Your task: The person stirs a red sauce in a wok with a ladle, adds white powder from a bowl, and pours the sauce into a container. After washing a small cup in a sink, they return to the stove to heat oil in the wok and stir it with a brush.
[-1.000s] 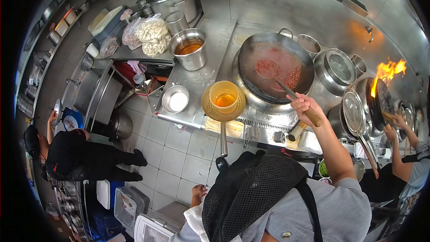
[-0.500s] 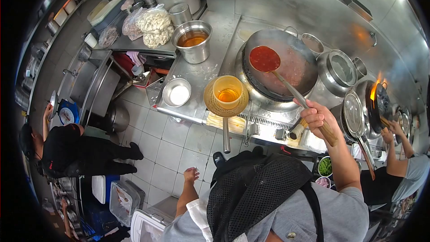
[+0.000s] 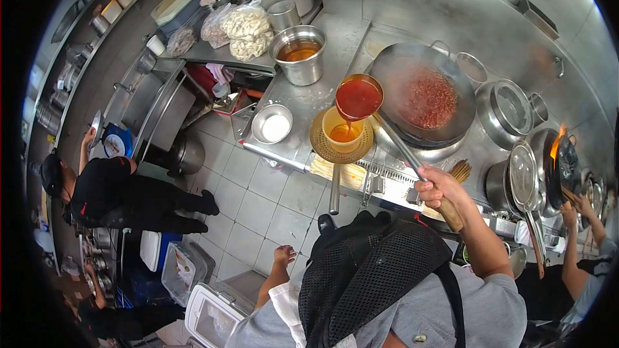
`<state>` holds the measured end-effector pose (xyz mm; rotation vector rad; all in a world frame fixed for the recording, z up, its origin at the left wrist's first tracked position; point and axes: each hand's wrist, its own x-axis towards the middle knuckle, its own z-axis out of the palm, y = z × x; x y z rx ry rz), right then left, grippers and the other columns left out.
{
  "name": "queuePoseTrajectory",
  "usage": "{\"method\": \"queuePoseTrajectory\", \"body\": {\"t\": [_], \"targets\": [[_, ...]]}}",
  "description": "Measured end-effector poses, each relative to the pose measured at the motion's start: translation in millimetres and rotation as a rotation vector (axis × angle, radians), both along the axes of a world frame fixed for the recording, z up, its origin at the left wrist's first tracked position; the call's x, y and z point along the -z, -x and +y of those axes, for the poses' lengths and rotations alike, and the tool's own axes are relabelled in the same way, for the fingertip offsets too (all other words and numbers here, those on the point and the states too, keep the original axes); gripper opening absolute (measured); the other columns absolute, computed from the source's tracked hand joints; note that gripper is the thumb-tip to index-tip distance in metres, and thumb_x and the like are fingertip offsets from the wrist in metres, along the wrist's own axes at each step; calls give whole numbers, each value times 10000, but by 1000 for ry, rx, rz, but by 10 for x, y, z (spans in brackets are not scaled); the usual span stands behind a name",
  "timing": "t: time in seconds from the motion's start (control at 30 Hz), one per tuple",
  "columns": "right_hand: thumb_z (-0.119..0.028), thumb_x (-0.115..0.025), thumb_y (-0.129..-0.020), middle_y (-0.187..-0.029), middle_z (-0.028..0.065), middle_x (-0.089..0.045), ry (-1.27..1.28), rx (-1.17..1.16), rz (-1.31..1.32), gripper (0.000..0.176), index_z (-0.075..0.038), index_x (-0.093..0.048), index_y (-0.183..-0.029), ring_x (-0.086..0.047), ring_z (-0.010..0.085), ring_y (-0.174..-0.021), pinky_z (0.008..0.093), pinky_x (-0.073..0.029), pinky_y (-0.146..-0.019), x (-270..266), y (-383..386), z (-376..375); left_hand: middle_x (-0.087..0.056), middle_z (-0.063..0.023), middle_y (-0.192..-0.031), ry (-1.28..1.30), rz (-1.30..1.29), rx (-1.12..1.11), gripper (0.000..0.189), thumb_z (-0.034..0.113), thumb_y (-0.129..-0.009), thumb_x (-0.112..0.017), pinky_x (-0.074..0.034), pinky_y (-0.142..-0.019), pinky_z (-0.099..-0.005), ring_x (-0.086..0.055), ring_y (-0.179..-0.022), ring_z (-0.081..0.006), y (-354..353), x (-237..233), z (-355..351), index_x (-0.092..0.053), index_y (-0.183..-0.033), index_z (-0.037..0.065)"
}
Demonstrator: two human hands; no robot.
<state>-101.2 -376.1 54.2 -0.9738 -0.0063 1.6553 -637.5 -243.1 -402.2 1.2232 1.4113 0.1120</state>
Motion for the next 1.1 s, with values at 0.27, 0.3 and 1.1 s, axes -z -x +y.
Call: {"method": "queuePoseTrajectory", "body": {"t": [0.27, 0.3, 1.1], "targets": [[-210, -518, -1008, -679, -31, -421, 43, -83, -340, 456, -143, -365, -1432, -381, 43, -437, 230, -388, -366, 255, 36, -13, -680, -54, -926, 89, 111, -17, 214, 169, -900, -603, -553, -663, -405, -695, -775, -225, 127, -202, -202, -610, -1095, 80], [-210, -518, -1008, -679, -31, -421, 42, -82, -339, 456, -143, -365, -1432, -381, 43, -437, 230, -388, -366, 248, 44, -16, -680, -54, -926, 87, 112, -16, 214, 169, -900, -603, -553, -663, -405, -695, -775, -225, 116, -218, -195, -610, -1095, 80], [-253, -459, -1045, -669, -51, -410, 23, -30, -85, 454, -212, -354, -1485, -369, 42, -423, 225, -373, -360, 638, 98, -181, -683, -64, -924, 279, -49, -328, 231, 160, -886, -653, -545, -608, -402, -708, -768, -241, -406, -150, 268, -613, -1103, 91]]}}
